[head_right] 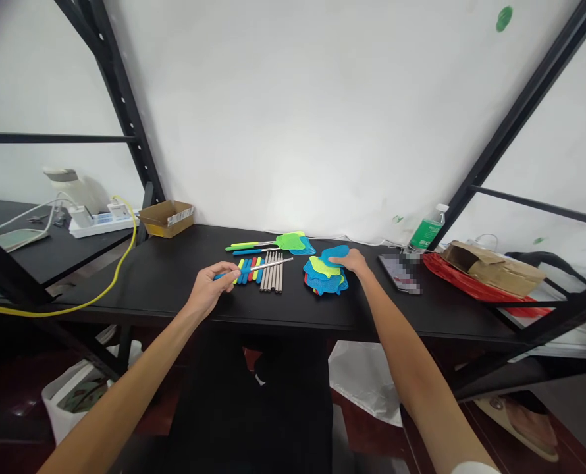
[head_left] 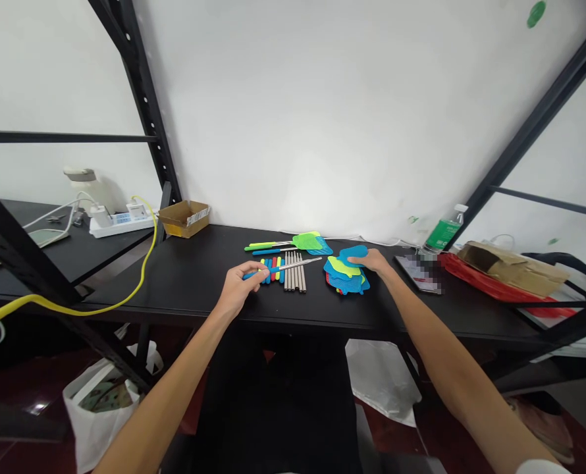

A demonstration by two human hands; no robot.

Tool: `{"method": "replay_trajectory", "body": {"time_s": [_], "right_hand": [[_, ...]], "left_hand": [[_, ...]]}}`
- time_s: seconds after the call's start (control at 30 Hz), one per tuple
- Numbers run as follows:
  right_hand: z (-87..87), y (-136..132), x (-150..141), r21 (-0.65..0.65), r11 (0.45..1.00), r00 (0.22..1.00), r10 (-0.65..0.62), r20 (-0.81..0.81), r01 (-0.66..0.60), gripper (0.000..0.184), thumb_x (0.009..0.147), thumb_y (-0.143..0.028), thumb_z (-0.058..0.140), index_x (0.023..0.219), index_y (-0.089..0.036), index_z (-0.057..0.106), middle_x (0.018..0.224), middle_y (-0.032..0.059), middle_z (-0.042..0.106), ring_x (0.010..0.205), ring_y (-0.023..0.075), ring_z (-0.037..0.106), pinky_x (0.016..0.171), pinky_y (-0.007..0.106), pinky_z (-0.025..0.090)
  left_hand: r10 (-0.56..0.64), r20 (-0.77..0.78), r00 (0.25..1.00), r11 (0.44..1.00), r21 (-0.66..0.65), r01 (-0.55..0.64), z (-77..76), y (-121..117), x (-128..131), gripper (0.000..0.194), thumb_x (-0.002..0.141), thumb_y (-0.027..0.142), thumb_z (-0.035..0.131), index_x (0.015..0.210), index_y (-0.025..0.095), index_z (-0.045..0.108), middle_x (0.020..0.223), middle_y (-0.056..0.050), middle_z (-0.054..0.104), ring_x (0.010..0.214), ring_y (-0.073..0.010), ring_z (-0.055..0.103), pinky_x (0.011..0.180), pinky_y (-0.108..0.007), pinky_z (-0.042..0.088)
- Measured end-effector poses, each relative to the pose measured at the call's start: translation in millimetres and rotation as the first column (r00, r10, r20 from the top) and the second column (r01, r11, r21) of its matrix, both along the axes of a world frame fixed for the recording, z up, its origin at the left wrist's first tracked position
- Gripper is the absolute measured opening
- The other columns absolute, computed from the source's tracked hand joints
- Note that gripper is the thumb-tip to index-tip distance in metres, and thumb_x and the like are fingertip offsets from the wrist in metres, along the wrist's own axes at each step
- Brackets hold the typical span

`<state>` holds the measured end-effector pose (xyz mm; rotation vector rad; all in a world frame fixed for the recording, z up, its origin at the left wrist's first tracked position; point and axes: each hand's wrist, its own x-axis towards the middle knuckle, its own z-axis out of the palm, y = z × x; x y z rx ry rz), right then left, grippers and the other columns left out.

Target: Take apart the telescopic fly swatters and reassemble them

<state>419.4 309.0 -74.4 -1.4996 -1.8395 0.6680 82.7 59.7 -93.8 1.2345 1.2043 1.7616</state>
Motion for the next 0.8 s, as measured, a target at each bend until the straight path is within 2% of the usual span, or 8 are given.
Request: {"method": "replay_trajectory", "body": {"time_s": [0.1, 0.2, 0.23, 0.33, 0.47, 0.6, 0.8], "right_hand": [[-1.3, -15, 7, 0.013, 0.999, 0.983, -0.031, -0.183, 0.034, 0.047, 0.06, -0.055, 0.083, 0.077, -0.018, 0.06, 0.063, 0.0034, 0.061, 0.061, 0.0203, 0.061, 0.051, 0.029, 0.046], [-3.5, -40, 19, 0.037, 0.997, 0.931, -0.044, -0.363, 0.061, 0.047, 0.072, -0.063, 0.07, 0.081, -0.022, 0.051, 0.058, -0.0041, 0.05, 0.045, 0.0104, 0.043, 0.039, 0.024, 0.033], [-4.3, -50, 22, 0.042, 0.997, 0.895, -0.037, -0.445, 0.062, 0.047, 0.073, -0.064, 0.068, 0.082, -0.023, 0.048, 0.057, -0.0062, 0.047, 0.042, 0.0082, 0.038, 0.037, 0.022, 0.029], [-6.5, -86, 29, 0.001, 1.0, 0.691, 0.02, -0.723, -0.028, 0.049, 0.065, -0.053, 0.081, 0.078, -0.023, 0.045, 0.053, -0.0099, 0.04, 0.037, 0.0044, 0.029, 0.033, 0.02, 0.021], [-7.8, -127, 16, -0.024, 0.998, 0.57, 0.014, -0.822, -0.06, 0.047, 0.064, -0.049, 0.084, 0.072, -0.023, 0.045, 0.048, -0.0105, 0.035, 0.036, 0.0045, 0.026, 0.033, 0.021, 0.018], [-10.9, -145, -7, 0.001, 0.988, 0.562, 0.087, -0.823, -0.151, 0.041, 0.067, -0.048, 0.082, 0.076, -0.021, 0.052, 0.053, -0.0087, 0.038, 0.039, 0.0043, 0.023, 0.036, 0.023, 0.014], [-16.5, -152, -21, -0.02, 0.982, 0.588, 0.095, -0.803, -0.186, 0.043, 0.066, -0.051, 0.081, 0.074, -0.02, 0.053, 0.055, -0.0075, 0.038, 0.043, 0.0059, 0.024, 0.038, 0.023, 0.012]], "left_hand": [[-0.001, 0.003, 1.0, 1.0, 0.002, 0.001, -0.3, 0, -1, 0.026, 0.072, 0.037, 0.08, 0.084, 0.016, 0.072, 0.068, 0.001, 0.057, 0.05, -0.0069, 0.041, 0.051, -0.024, 0.035], [-0.009, -0.007, 1.0, 1.0, -0.009, 0.009, 0.5, -1, -2, 0.026, 0.073, 0.037, 0.08, 0.084, 0.015, 0.072, 0.068, 0.001, 0.056, 0.051, -0.0072, 0.042, 0.051, -0.023, 0.034], [-0.012, -0.012, 1.0, 1.0, -0.012, 0.012, 1.0, -1, -2, 0.026, 0.073, 0.038, 0.08, 0.084, 0.015, 0.071, 0.068, 0.001, 0.056, 0.052, -0.0073, 0.042, 0.051, -0.023, 0.033], [-0.01, -0.044, 0.999, 1.0, -0.017, 0.009, 2.7, -2, -1, 0.028, 0.073, 0.039, 0.08, 0.084, 0.015, 0.071, 0.068, 0.0, 0.057, 0.052, -0.008, 0.042, 0.051, -0.023, 0.032], [-0.006, -0.107, 0.994, 1.0, -0.031, 0.003, 3.8, -3, 1, 0.028, 0.072, 0.04, 0.08, 0.084, 0.016, 0.071, 0.065, 0.0, 0.058, 0.052, -0.0092, 0.043, 0.051, -0.024, 0.033], [0.003, -0.113, 0.994, 0.999, -0.038, -0.008, 2.9, -1, 1, 0.027, 0.07, 0.038, 0.081, 0.084, 0.017, 0.072, 0.065, 0.001, 0.058, 0.052, -0.0089, 0.044, 0.051, -0.024, 0.034], [-0.019, -0.172, 0.985, 0.998, -0.059, 0.009, 3.5, 0, 2, 0.028, 0.071, 0.04, 0.081, 0.085, 0.017, 0.072, 0.06, 0.002, 0.055, 0.052, -0.0099, 0.045, 0.051, -0.024, 0.034]]}}
